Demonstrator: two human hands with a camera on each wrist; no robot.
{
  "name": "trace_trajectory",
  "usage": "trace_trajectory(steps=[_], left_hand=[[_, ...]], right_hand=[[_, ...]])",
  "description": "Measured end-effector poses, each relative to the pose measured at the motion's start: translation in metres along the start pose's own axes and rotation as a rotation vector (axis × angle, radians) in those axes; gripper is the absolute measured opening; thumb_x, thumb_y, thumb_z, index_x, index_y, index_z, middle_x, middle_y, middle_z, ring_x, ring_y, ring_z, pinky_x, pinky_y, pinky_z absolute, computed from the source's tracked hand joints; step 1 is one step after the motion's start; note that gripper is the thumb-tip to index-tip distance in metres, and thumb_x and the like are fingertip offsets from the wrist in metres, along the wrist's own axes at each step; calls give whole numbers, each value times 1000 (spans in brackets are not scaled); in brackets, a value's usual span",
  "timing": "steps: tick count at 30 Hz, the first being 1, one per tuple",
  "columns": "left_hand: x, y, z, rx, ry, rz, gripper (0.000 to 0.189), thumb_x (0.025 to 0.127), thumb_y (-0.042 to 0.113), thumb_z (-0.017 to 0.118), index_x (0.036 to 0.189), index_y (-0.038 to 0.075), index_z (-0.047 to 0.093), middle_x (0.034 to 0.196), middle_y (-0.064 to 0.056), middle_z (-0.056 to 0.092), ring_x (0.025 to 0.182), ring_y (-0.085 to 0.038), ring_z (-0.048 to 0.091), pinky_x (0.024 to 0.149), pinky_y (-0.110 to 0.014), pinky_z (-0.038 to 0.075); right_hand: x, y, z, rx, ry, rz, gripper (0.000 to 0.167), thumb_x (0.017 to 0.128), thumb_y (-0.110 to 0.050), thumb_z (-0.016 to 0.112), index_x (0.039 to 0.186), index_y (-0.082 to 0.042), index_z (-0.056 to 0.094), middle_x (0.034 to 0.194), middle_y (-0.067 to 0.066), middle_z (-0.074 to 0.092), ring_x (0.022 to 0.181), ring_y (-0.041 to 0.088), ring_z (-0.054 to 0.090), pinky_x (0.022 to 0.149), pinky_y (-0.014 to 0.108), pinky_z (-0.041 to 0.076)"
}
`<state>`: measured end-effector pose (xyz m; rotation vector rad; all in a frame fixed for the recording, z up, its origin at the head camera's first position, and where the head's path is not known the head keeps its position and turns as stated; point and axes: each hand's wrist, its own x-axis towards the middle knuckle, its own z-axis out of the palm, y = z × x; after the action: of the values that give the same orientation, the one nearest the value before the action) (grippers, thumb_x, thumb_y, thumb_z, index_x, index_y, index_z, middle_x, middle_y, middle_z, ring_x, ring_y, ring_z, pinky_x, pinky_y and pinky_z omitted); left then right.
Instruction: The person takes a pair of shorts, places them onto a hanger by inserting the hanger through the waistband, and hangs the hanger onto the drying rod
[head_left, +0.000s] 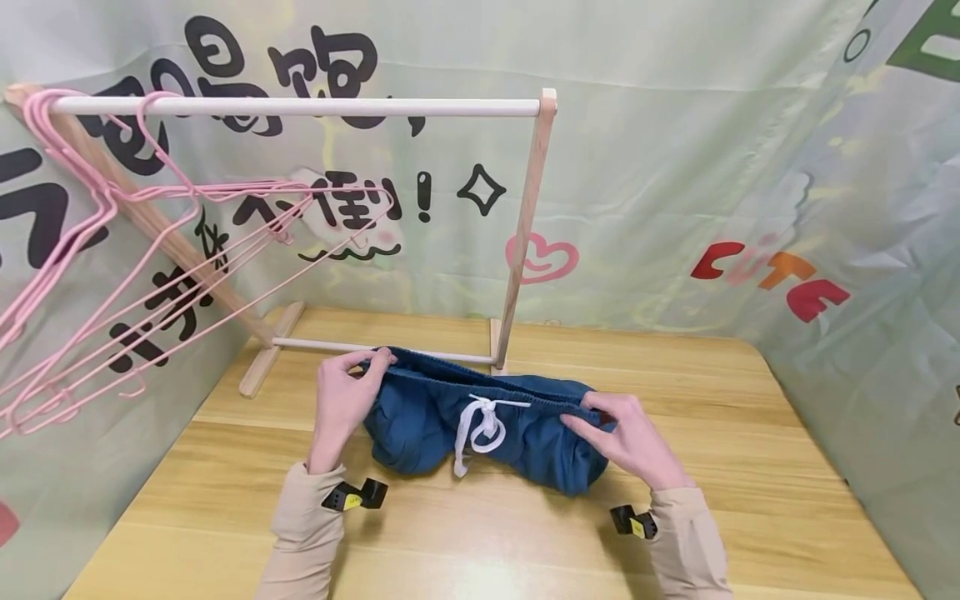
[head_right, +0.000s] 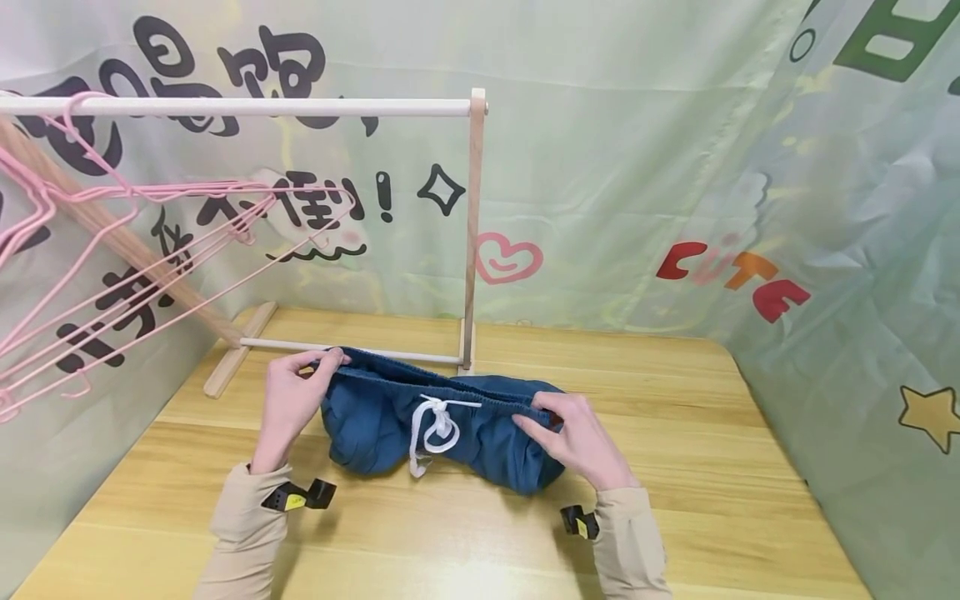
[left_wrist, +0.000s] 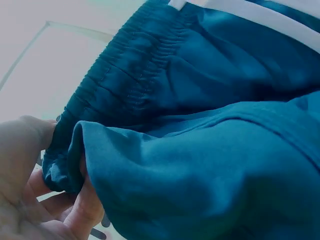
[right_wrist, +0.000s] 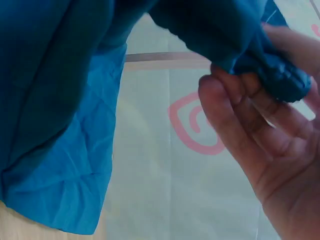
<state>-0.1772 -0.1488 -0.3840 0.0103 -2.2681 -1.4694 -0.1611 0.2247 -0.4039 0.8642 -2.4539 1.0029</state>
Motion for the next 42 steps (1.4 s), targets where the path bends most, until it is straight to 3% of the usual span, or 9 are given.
trace_trajectory(steps=[8,15,21,27,29,31,37,40,42], left_hand=[[-3,6,2,60,-94,31,17,91,14,65,92,15,82,90,-10,78,39,-1,31,41,-20,24],[-2,1,4,117,-179,24,18,90,13,63,92,14,81,64,-9,66,41,-3,28,43,-21,23],[-3,-5,11,185,-333,-21,18,91,16,63,91,14,82,95,-9,78,45,-5,37,45,-23,30],[-10,-8,4,274,-450,2,21,97,26,63,105,14,79,115,-10,75,79,-19,70,73,-35,55],[-12,-5,-7,288,-401,61,25,98,28,63,112,12,76,125,-12,71,104,-28,71,91,-45,55],[-11,3,-21,287,-276,171,25,98,24,65,115,8,74,134,-17,66,121,-37,63,102,-55,47],[9,39,-78,305,310,562,27,89,12,65,111,-3,70,131,-26,61,127,-46,50,113,-52,31],[20,54,-111,354,525,577,37,89,20,62,118,-2,67,133,-24,58,129,-42,46,115,-43,27],[25,60,-130,404,586,533,45,90,26,61,126,-1,62,137,-24,55,132,-40,42,117,-43,24]], right_hand=[[1,2,-11,-19,265,-89,22,77,8,79,87,-11,76,75,-1,73,68,2,64,69,10,50],[0,3,-13,60,384,-122,20,77,10,75,80,-9,71,72,3,68,73,-3,62,74,9,49],[3,8,-6,-20,582,-240,34,93,-21,73,65,-8,59,59,0,53,59,2,49,63,14,38],[7,3,-2,-84,602,-353,46,95,-36,70,62,-7,56,57,-2,48,53,8,45,56,21,36],[8,1,0,-72,567,-367,45,96,-35,69,62,-8,56,58,-3,48,54,7,44,55,22,35],[8,1,0,-54,526,-365,43,96,-35,69,64,-9,57,60,-3,48,55,6,43,55,21,35],[7,3,1,-5,436,-323,36,95,-31,71,68,-10,60,62,-4,51,56,5,45,54,21,35],[6,3,1,0,417,-295,32,93,-29,74,70,-11,61,62,-5,53,57,4,47,55,20,36],[5,4,2,2,406,-282,29,91,-26,76,70,-12,62,63,-5,54,58,3,48,56,20,37]])
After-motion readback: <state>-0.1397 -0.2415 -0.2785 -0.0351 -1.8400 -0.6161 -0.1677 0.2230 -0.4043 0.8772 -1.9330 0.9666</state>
